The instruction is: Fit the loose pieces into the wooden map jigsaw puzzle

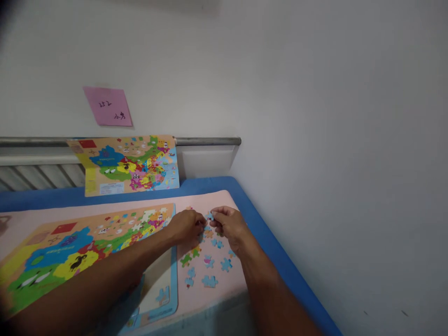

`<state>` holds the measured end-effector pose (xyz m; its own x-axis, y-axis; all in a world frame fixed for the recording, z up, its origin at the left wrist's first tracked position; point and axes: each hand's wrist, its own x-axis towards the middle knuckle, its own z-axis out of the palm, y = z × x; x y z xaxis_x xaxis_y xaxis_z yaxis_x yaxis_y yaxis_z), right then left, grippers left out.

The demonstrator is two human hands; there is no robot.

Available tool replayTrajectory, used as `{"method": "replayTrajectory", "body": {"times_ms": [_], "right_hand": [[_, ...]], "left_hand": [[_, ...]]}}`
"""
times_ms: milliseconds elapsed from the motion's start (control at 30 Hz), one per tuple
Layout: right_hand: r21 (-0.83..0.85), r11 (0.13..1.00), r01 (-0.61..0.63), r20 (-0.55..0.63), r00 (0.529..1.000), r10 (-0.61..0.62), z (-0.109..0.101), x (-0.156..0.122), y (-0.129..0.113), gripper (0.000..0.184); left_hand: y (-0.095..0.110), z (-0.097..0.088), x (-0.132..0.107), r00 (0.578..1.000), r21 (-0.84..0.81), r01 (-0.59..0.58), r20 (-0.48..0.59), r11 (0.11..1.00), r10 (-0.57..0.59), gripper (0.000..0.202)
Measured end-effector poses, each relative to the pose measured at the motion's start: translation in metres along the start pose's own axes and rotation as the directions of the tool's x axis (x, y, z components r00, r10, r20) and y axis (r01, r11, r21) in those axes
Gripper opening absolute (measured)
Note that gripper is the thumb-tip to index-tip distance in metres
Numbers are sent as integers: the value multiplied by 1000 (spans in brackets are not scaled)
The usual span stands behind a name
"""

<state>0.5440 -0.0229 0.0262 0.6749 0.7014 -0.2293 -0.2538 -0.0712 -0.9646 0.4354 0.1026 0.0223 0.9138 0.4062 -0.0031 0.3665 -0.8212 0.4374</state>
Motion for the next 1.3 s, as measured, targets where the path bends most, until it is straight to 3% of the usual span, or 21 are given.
{"method": "replayTrajectory", "body": {"times_ms": [167,333,433,567,667,767,1000,1300], "right_hand": [[6,1000,6,-3,1000,-6,0,-1,0,10],[1,1000,-5,-3,1000,5,0,1,1,12],[1,1000,-7,3,1000,7,1,1,1,14],[4,1000,0,17,1000,0,4,-1,2,18],[0,1000,-1,35,999,1,6,-2,4,19],[-2,1000,-2,50,999,2,8,-2,5,20],[-12,1000,9,57,998,-8,10,-3,3,19],[-12,999,32,65,997,-31,10,-4,5,19]], "left_hand": [[1,2,1,1000,-25,3,-30,1000,-4,21],[-8,5,2,993,-283,90,-46,955,-108,14],[-13,2,-1,975,-517,163,-46,840,-218,15],[-12,-7,-8,949,-786,176,-26,592,-316,16],[-8,-10,-13,943,-892,139,-12,429,-331,18],[-2,-10,-16,944,-934,114,-4,340,-330,18],[9,-13,-18,939,-954,123,23,272,-344,19],[5,-9,-17,924,-958,137,33,250,-381,20]]}}
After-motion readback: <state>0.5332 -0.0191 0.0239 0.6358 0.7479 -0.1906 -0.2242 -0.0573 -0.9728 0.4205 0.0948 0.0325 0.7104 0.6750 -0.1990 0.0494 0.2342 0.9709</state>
